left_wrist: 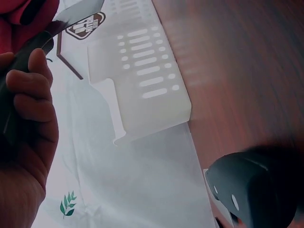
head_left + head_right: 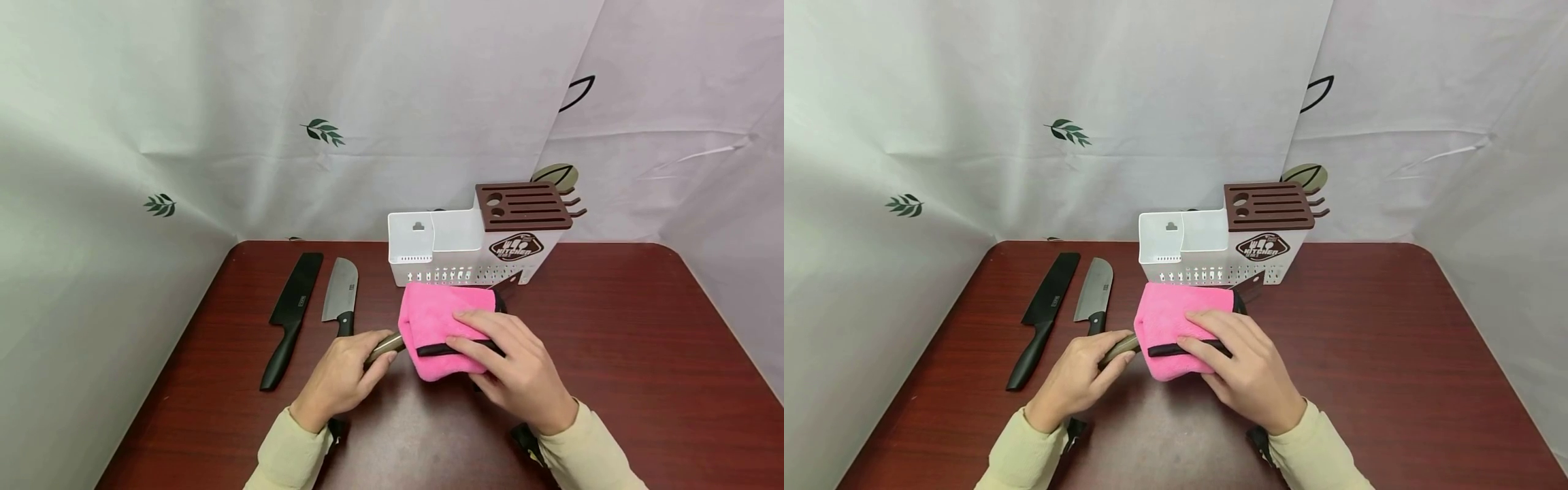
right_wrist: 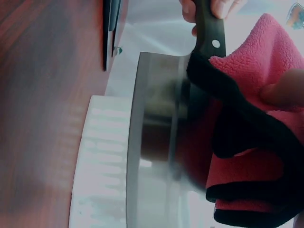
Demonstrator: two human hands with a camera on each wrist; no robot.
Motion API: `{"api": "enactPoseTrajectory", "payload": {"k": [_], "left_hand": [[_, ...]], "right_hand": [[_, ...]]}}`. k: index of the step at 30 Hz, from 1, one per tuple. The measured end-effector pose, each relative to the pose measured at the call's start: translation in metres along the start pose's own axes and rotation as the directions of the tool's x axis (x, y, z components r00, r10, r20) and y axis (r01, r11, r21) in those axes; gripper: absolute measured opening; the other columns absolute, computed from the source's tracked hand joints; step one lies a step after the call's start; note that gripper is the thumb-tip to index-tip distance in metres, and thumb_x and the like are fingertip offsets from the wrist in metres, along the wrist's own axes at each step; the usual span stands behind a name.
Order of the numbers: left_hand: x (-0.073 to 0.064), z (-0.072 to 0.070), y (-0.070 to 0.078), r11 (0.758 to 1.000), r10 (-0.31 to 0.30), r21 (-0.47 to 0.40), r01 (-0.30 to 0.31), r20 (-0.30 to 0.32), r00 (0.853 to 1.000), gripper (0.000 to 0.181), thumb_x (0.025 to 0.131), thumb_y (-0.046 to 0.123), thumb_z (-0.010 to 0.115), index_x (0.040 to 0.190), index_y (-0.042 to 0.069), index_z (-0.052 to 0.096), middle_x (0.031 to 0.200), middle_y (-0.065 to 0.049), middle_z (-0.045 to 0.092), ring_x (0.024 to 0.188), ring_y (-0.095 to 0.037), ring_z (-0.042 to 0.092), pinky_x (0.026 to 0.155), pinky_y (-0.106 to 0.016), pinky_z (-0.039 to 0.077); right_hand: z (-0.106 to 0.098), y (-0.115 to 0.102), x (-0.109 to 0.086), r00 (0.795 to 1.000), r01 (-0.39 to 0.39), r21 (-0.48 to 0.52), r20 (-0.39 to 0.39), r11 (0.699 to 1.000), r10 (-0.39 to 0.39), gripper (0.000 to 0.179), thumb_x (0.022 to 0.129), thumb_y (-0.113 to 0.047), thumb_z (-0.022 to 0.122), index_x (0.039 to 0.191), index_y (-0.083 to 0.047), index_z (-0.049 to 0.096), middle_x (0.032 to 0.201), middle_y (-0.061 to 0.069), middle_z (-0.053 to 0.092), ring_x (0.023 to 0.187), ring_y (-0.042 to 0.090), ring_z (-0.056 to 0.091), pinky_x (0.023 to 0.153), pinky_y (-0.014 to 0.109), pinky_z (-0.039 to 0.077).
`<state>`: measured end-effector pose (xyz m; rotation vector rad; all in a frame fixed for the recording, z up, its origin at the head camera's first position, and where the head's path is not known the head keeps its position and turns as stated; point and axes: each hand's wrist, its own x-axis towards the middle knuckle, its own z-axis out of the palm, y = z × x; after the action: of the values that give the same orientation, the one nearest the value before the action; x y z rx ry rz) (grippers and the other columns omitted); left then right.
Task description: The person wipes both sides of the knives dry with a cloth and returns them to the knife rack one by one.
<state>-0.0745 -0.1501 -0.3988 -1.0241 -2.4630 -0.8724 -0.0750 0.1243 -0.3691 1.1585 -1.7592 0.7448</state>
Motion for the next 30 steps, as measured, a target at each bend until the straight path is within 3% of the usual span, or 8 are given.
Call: {"api": "enactPoseTrajectory", "payload": {"k": [6,12,17,26,30], "left_hand": [[0.001,0.001,0.001,1.0,-0.016,-0.025,0.016,-0.003,1.0,0.021,0.097,0.016,0.064,0.114,0.005,0.069,0.095,0.002,0.071,0.076,-0.002,0.059,0.068,-0.023,0.053],[0.0,0.002,0.001,0.997,-0.036,-0.065,0.036,-0.004,0.999,0.016,0.097,0.014,0.063,0.111,0.009,0.069,0.078,0.009,0.059,0.067,0.0,0.049,0.061,-0.015,0.044],[0.0,0.002,0.001,0.995,-0.036,-0.093,0.035,-0.009,0.999,0.014,0.097,0.014,0.062,0.109,0.01,0.069,0.074,0.011,0.053,0.064,0.001,0.047,0.059,-0.014,0.042],[0.0,0.002,0.001,0.995,-0.011,-0.095,0.009,-0.023,1.0,0.019,0.096,0.013,0.063,0.112,0.006,0.07,0.084,0.006,0.064,0.071,0.0,0.054,0.066,-0.018,0.049],[0.0,0.002,0.002,0.994,-0.009,-0.111,0.007,-0.023,1.0,0.015,0.097,0.013,0.062,0.109,0.008,0.07,0.079,0.008,0.059,0.068,0.001,0.052,0.063,-0.016,0.046]], "right_hand": [[0.003,-0.002,-0.002,0.999,0.018,-0.003,0.049,1.0,-0.017,0.023,0.102,-0.019,0.059,0.108,-0.005,0.076,0.115,0.023,0.068,0.099,0.037,0.065,0.084,0.047,0.049],[0.008,-0.002,-0.007,0.991,0.051,-0.056,0.129,0.997,-0.044,0.027,0.105,-0.019,0.054,0.115,-0.008,0.075,0.12,0.021,0.067,0.103,0.037,0.065,0.083,0.048,0.049],[0.011,-0.002,-0.011,0.986,0.034,-0.072,0.165,0.997,-0.022,0.028,0.106,-0.019,0.051,0.115,-0.009,0.076,0.118,0.019,0.067,0.104,0.035,0.064,0.082,0.048,0.048],[0.014,0.0,-0.016,0.989,-0.027,-0.051,0.141,0.998,0.034,0.028,0.105,-0.024,0.055,0.113,-0.009,0.077,0.106,0.014,0.066,0.094,0.03,0.063,0.079,0.043,0.047],[0.013,0.002,-0.017,0.99,-0.069,-0.043,0.117,0.997,0.074,0.028,0.104,-0.025,0.056,0.114,-0.008,0.077,0.106,0.014,0.066,0.095,0.03,0.062,0.079,0.042,0.047]]}}
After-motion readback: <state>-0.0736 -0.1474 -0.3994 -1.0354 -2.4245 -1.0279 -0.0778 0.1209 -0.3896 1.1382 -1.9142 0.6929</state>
